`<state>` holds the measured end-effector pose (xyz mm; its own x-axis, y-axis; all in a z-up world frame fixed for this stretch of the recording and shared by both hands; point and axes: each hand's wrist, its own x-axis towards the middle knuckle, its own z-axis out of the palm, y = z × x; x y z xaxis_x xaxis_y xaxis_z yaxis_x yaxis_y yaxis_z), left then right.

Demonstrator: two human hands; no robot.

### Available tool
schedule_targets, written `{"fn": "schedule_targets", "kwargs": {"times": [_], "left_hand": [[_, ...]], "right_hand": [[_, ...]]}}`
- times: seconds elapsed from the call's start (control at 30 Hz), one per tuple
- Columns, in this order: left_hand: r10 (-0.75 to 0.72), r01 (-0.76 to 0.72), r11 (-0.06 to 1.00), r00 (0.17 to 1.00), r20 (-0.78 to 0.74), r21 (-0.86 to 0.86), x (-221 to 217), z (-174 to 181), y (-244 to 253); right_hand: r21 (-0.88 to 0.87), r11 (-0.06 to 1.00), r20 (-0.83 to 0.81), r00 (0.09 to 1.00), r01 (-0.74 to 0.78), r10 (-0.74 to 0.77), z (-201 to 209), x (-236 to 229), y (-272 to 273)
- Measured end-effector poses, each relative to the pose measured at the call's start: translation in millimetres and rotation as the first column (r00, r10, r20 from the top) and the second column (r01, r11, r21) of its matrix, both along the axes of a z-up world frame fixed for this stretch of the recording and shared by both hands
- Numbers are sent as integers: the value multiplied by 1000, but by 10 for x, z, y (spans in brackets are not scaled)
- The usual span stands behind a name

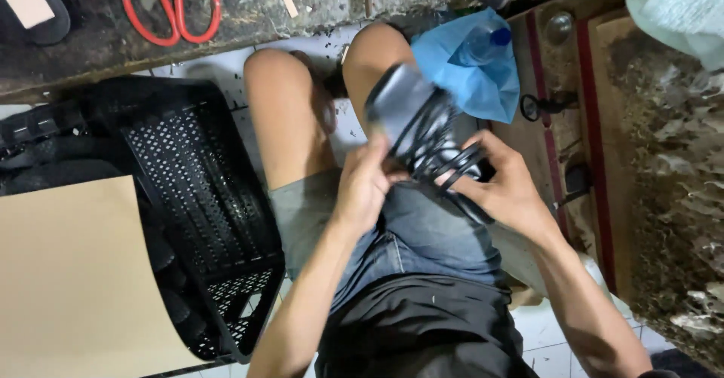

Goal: Assembling a sandal by attaching the upper straps to the sole and heel using a hammer and a knife for trimming.

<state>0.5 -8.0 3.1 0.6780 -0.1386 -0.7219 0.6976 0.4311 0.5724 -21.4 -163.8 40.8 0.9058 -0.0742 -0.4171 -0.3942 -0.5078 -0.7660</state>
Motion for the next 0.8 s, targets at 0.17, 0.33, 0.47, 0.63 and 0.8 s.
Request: {"fn": "schedule_targets", "kwargs": {"times": [0.17, 0.33, 0.47, 0.63, 0.8], "left_hand": [[-357, 301, 919, 909, 213, 255, 7, 607, 72], [-82, 43, 987, 962, 260, 155, -9, 491, 75], [-194, 137, 927, 971, 136, 350, 112, 599, 51], [-257, 160, 844, 959, 124, 512, 78, 441, 114], [-192, 98, 874, 969, 153, 475, 106, 447, 95]], "right_hand": [[288, 958, 53, 998, 20, -37, 124, -109, 166], [371, 929, 15, 1000, -5, -1, 271, -113, 272], [280, 957, -87, 990, -80, 108, 346, -67, 337], [47, 995, -16, 996, -92, 93, 243, -146, 414], [-25, 995, -27, 995, -95, 94, 323, -94, 467]]}}
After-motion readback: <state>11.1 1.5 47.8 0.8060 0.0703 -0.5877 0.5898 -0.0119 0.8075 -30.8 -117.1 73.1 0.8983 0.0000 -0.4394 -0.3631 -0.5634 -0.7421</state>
